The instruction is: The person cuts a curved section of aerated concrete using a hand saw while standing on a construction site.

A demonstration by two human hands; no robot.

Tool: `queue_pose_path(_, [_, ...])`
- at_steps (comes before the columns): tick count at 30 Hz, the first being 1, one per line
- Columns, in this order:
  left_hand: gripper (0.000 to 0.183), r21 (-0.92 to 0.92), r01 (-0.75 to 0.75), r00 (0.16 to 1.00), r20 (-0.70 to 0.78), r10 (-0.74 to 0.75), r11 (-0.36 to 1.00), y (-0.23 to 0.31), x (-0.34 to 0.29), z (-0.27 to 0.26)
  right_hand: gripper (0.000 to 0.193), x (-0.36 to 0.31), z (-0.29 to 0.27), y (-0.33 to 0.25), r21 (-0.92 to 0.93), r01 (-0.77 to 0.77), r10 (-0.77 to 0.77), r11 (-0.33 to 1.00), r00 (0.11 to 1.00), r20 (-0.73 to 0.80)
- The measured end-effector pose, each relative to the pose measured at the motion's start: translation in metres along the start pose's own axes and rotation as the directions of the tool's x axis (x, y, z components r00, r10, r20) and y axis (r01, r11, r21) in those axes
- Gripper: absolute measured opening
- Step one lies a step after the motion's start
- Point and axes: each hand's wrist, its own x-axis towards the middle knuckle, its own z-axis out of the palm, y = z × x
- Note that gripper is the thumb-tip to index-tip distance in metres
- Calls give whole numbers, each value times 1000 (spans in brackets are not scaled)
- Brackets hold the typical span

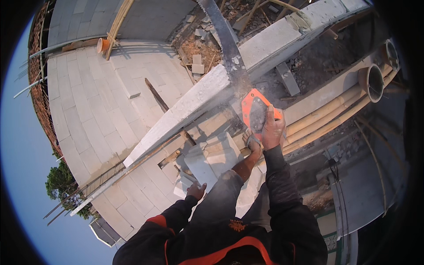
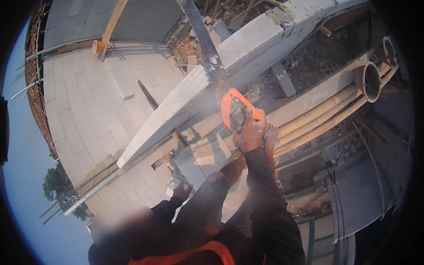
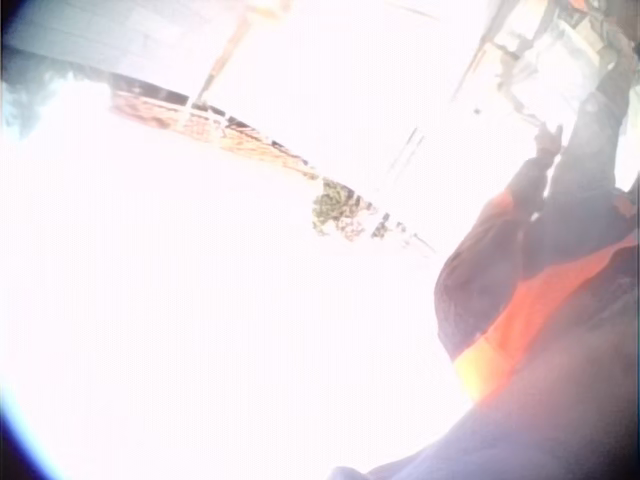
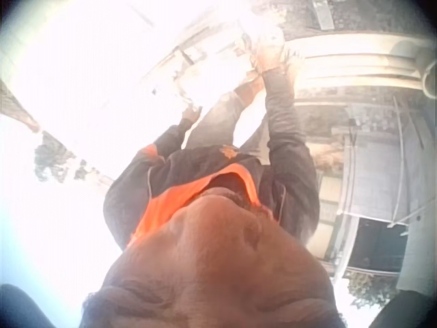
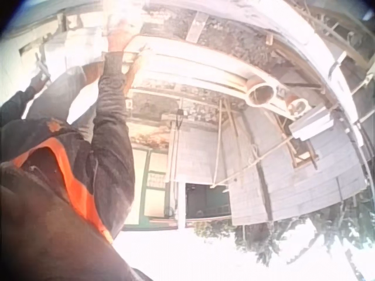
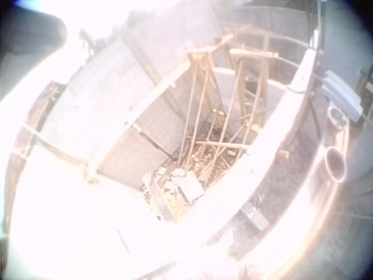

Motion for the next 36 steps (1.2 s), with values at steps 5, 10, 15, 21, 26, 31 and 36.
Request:
queue_pose_path(5, [78, -40, 5, 1000, -19, -6, 999, 6, -3, -8, 35, -29, 18, -1, -46, -200, 205, 979, 942, 264])
queue_pose_path(10, [77, -43, 3, 1000, -21, -4, 999, -10, -1, -2, 30, 1, 1, -47, 613, -107, 118, 783, 993, 23])
queue_pose_path(15, [75, -2, 9, 1000, 0, -9, 1000, -6, 2, -9, 34, -29, 16, 17, -273, 240, -276, 932, 956, -101])
queue_pose_path(21, [76, 35, 9, 1000, 0, -9, 999, -6, 3, -14, 40, -4, -1, -55, 461, -264, 268, 847, 962, 58])
queue_pose_path(26, [77, 35, -41, 998, -51, 43, 999, -6, 11, -17, 34, -33, 22, -13, 125, -137, 138, 983, 990, -2])
queue_pose_path(31, [77, 10, 0, 1000, 30, 0, 1000, -11, 7, -24, 31, -23, 12, -42, 325, -265, 251, 908, 964, 86])
queue_pose_path(36, [77, -5, -53, 996, -77, 52, 999, -17, 11, -13, 31, -26, 16, -36, 245, -158, 175, 956, 984, -46])
